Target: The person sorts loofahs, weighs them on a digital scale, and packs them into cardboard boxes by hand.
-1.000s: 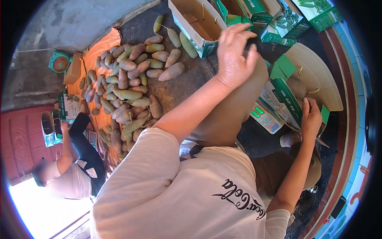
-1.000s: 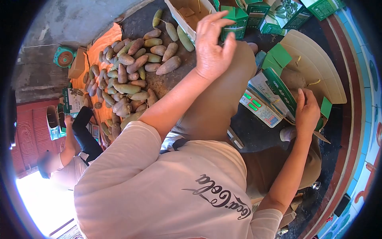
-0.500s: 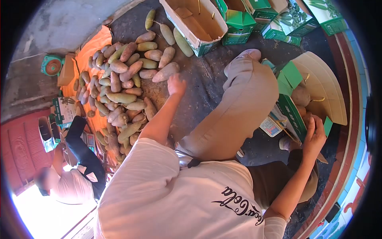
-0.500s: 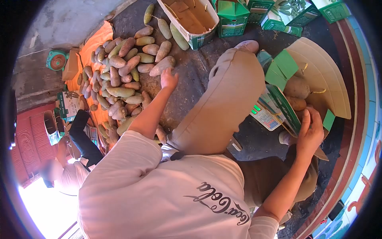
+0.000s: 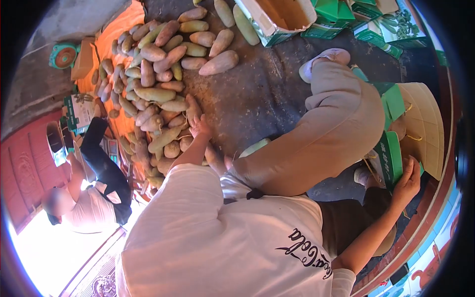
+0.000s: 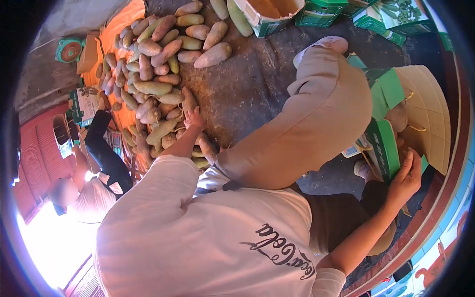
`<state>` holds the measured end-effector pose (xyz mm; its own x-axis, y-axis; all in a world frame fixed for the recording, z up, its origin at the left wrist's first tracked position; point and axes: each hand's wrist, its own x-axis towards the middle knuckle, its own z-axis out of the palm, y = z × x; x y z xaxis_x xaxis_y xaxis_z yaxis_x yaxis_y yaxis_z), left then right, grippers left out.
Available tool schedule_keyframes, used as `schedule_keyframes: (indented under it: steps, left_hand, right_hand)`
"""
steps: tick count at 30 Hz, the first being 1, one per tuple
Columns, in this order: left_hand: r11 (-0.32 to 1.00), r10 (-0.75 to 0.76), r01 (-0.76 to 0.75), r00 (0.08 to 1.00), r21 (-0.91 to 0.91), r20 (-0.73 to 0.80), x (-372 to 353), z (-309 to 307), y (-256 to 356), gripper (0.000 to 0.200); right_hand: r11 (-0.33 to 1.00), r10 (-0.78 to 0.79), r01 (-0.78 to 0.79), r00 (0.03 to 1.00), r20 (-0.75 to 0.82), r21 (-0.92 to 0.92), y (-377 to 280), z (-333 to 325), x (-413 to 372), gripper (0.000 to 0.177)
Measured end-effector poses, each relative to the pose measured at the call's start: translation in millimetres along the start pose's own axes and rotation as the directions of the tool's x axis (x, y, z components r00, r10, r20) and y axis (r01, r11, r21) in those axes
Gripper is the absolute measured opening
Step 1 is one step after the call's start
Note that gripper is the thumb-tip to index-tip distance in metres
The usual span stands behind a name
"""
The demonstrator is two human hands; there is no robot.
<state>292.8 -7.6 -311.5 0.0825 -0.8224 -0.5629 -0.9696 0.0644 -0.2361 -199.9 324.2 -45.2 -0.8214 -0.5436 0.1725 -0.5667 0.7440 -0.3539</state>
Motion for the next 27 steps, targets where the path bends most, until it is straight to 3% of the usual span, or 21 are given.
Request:
schedule_keyframes:
  steps: [7, 10, 13, 15, 16, 23, 27]
  left_hand:
    - [0.978, 0.089, -0.143, 0.944, 0.152, 0.317, -53.2, 13.5, -12.1, 0.066]
    - [0.993, 0.057, -0.061, 0.997, 0.102, 0.044, -40.4, 18.6, -17.3, 0.067]
    - [0.985, 0.089, -0.039, 0.952, 0.170, -0.293, -10.0, 5.8, -26.6, 0.066]
    - [0.998, 0.019, 0.001, 0.957, 0.070, -0.291, 13.3, -19.0, -26.8, 0.063]
    - [1.000, -0.015, 0.021, 0.958, 0.020, -0.287, 21.8, -34.4, -26.5, 0.062]
    - [0.935, 0.048, -0.050, 0.999, 0.351, 0.016, 81.6, -68.1, -36.6, 0.061]
    - [0.932, 0.060, -0.090, 0.993, 0.350, 0.098, 91.2, -67.7, -37.3, 0.061]
  right_hand:
    - [0.997, 0.056, -0.056, 0.998, 0.013, 0.052, 2.3, 1.9, -0.5, 0.032]
    - [0.999, 0.038, -0.039, 0.999, 0.018, 0.035, 5.3, 1.7, -0.5, 0.031]
    - [0.999, 0.015, -0.015, 1.000, 0.003, 0.051, 7.6, 3.0, 0.1, 0.030]
    - [0.999, -0.001, 0.001, 1.000, -0.002, 0.052, 7.4, 2.9, 0.9, 0.030]
    - [0.999, -0.008, 0.009, 1.000, -0.004, 0.052, 7.3, 2.9, 1.2, 0.031]
    - [0.994, 0.101, -0.103, 0.994, 0.047, 0.046, 10.7, 0.8, -5.3, 0.033]
    - [0.994, 0.101, -0.104, 0.992, 0.076, 0.035, 16.9, -1.3, -2.9, 0.033]
